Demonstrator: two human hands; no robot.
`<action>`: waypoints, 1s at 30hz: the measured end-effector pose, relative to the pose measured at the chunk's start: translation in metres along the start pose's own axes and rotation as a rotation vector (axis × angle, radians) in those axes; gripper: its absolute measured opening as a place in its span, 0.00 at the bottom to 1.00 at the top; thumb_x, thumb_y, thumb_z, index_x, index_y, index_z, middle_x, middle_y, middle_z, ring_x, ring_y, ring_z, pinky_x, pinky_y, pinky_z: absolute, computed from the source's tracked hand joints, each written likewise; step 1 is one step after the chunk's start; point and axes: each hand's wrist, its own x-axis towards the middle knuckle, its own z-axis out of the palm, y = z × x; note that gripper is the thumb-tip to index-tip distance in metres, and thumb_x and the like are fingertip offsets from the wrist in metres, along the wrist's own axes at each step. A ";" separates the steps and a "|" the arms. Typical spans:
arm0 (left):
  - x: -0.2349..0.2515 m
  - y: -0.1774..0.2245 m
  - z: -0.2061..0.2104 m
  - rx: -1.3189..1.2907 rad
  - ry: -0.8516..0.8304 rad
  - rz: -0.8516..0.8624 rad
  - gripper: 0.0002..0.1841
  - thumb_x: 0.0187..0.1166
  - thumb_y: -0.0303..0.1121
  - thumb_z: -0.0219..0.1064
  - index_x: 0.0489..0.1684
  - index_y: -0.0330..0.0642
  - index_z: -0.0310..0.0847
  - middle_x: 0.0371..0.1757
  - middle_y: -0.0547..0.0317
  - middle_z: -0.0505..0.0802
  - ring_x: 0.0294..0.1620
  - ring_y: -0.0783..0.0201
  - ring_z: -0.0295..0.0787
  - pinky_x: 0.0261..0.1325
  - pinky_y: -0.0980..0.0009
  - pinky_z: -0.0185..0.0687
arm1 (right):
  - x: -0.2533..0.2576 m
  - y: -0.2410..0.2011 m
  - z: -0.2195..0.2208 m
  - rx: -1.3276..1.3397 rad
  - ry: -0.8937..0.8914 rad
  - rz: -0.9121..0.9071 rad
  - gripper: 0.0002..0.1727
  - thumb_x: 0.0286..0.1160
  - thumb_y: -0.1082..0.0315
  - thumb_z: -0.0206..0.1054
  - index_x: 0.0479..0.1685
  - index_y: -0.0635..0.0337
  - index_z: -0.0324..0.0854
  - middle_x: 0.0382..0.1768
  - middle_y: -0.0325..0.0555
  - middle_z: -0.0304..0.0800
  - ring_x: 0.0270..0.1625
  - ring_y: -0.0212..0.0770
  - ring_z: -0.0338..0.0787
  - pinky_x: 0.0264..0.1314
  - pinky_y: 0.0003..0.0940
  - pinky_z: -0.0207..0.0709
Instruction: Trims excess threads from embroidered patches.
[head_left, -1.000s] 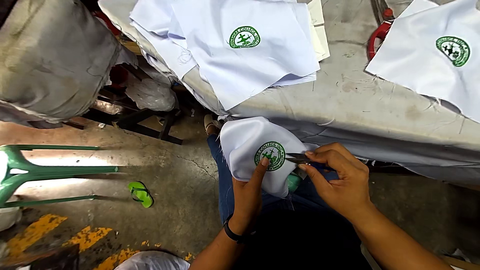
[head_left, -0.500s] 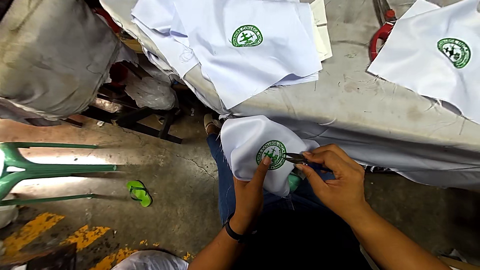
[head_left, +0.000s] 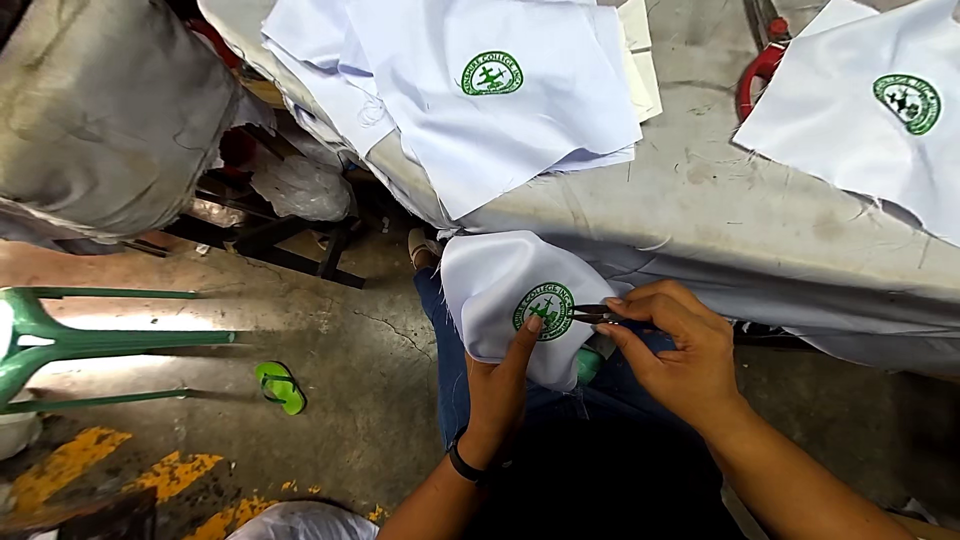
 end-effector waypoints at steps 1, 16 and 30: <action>0.000 0.000 0.000 -0.001 0.000 -0.001 0.16 0.76 0.18 0.67 0.61 0.34 0.77 0.46 0.55 0.95 0.48 0.65 0.95 0.59 0.64 0.92 | 0.000 0.001 0.001 0.006 0.005 0.001 0.09 0.73 0.62 0.75 0.41 0.59 0.92 0.44 0.42 0.90 0.47 0.29 0.87 0.45 0.21 0.81; -0.003 -0.003 0.004 -0.063 0.020 -0.005 0.16 0.78 0.18 0.65 0.63 0.32 0.75 0.49 0.52 0.94 0.51 0.63 0.94 0.61 0.63 0.90 | -0.008 -0.001 0.017 0.103 0.121 0.079 0.10 0.71 0.64 0.76 0.42 0.63 0.88 0.42 0.42 0.87 0.41 0.23 0.85 0.38 0.14 0.78; -0.002 -0.005 0.001 -0.111 0.027 -0.040 0.14 0.79 0.18 0.64 0.62 0.32 0.76 0.48 0.51 0.95 0.49 0.62 0.95 0.60 0.62 0.91 | -0.008 -0.001 0.017 0.024 0.114 -0.006 0.09 0.75 0.66 0.73 0.33 0.63 0.91 0.37 0.45 0.90 0.37 0.27 0.86 0.37 0.17 0.78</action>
